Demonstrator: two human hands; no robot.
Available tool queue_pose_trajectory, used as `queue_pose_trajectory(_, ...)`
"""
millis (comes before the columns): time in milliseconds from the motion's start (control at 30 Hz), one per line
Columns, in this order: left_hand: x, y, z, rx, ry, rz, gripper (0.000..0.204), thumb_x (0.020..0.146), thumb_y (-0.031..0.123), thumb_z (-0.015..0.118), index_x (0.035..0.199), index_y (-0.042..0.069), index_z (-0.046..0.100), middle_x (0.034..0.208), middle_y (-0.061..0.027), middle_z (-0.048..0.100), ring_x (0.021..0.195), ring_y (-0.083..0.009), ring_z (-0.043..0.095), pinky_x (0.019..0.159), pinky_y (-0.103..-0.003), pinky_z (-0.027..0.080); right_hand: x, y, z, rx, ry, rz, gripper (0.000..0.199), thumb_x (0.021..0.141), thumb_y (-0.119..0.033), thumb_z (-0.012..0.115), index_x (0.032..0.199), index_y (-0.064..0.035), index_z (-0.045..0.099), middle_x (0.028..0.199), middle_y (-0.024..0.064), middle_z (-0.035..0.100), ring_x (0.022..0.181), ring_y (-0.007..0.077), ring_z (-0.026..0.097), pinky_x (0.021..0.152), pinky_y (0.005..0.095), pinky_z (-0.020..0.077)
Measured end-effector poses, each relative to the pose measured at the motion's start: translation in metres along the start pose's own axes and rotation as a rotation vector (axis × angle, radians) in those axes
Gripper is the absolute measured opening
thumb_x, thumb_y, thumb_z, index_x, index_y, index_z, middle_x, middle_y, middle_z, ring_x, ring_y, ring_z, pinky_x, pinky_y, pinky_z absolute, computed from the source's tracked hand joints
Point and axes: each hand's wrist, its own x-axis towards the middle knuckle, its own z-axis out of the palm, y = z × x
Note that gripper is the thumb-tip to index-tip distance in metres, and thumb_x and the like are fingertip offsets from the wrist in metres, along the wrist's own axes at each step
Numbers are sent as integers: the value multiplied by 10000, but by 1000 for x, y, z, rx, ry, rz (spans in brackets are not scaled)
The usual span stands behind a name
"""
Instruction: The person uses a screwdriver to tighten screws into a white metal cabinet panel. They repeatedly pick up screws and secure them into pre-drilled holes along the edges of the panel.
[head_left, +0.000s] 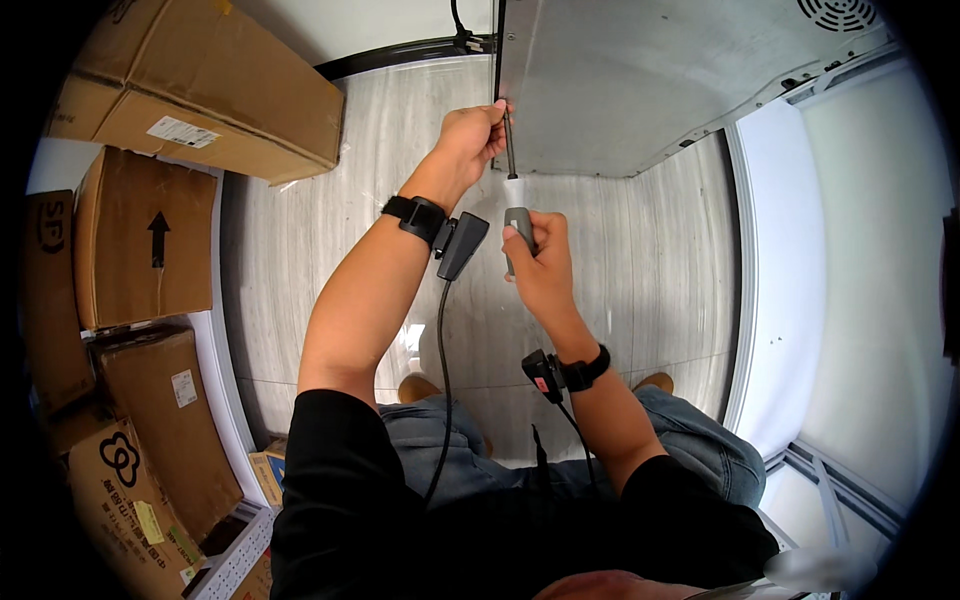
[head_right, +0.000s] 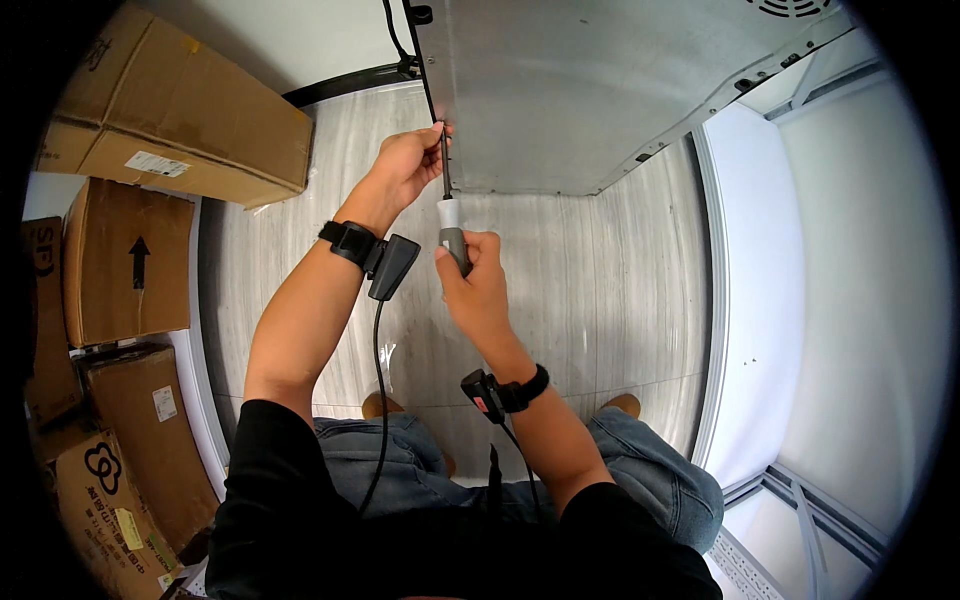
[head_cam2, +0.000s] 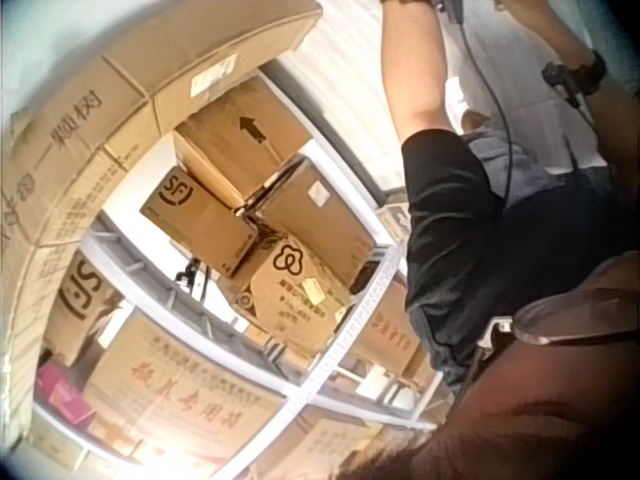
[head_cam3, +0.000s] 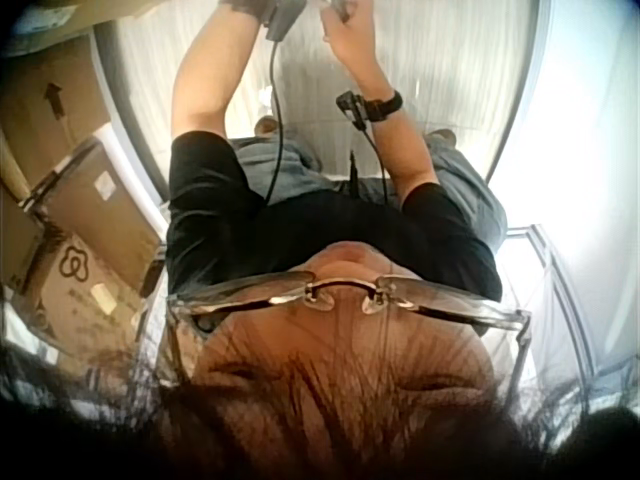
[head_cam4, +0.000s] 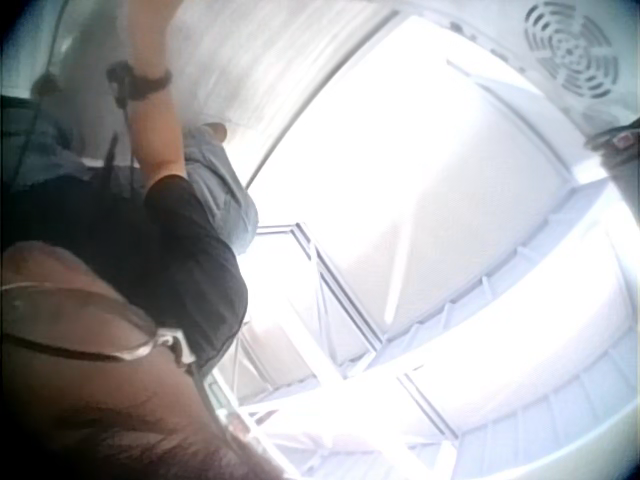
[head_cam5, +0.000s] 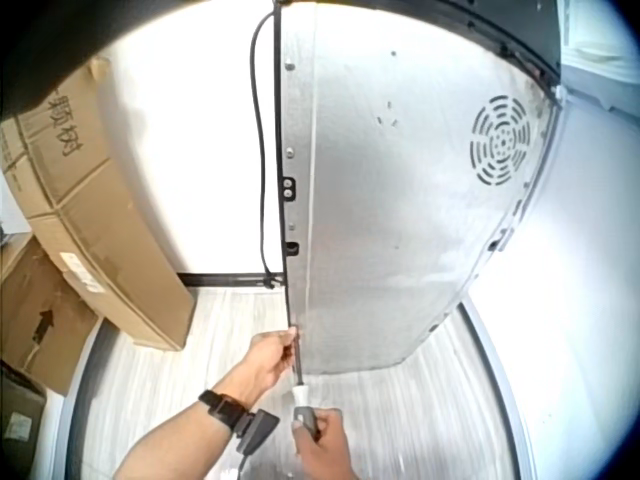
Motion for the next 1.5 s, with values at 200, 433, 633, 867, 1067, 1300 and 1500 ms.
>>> queue_pose_trajectory(200, -2, 0, 1, -12, 3, -3, 174, 933, 161, 538, 942, 6, 617, 811, 2, 579, 685, -80, 511, 630, -227, 464, -1, -3, 1, 34, -7, 36, 281, 890, -145, 570, 1074, -12, 405, 804, 64, 568, 549, 89, 512, 453, 240, 417)
queue_pose_trajectory(433, -3, 2, 1, 19, -3, 0, 168, 935, 164, 527, 968, 21, 607, 846, -11, 600, 727, -102, 550, 658, -237, 476, 1, -9, 0, 295, -48, 221, 304, 909, -194, 548, 1108, -17, 400, 862, 81, 524, 582, 123, 539, 454, 257, 409)
queue_pose_trajectory(633, -4, 6, 0, 60, -22, -25, 171, 940, 142, 491, 1003, 30, 604, 880, -19, 618, 765, -119, 576, 696, -262, 483, -2, -6, 5, 367, -22, 305, 306, 926, -236, 529, 1095, -12, 409, 871, 73, 498, 569, 140, 526, 498, 278, 409)
queue_pose_trajectory(867, 2, 6, -5, 61, -16, -36, 152, 898, 128, 517, 934, 38, 634, 822, -27, 631, 715, -117, 586, 633, -260, 477, -3, -10, 3, 688, -103, 520, 276, 910, -307, 575, 982, -57, 479, 816, 29, 500, 684, 140, 532, 547, 276, 403)
queue_pose_trajectory(1067, 5, 6, -4, 11, -30, -51, 144, 863, 122, 527, 891, 42, 644, 779, -20, 622, 680, -115, 588, 609, -253, 470, -1, -5, 4, 713, -93, 580, 274, 921, -335, 554, 965, -71, 493, 805, 29, 503, 682, 148, 521, 611, 308, 415)
queue_pose_trajectory(1300, 2, 9, -4, 29, -42, -67, 163, 884, 123, 497, 940, 37, 623, 805, -2, 602, 713, -106, 576, 660, -235, 460, 0, -7, 5, 830, -119, 623, 271, 916, -321, 567, 952, -68, 477, 842, 59, 540, 707, 165, 530, 645, 300, 423)
queue_pose_trajectory(1500, 1, 9, -4, 17, -31, -49, 155, 869, 125, 508, 895, 44, 638, 786, -14, 618, 688, -110, 582, 627, -246, 464, 0, -11, 4, 881, -200, 610, 276, 909, -312, 577, 957, -65, 464, 823, 62, 529, 709, 172, 531, 638, 303, 423)
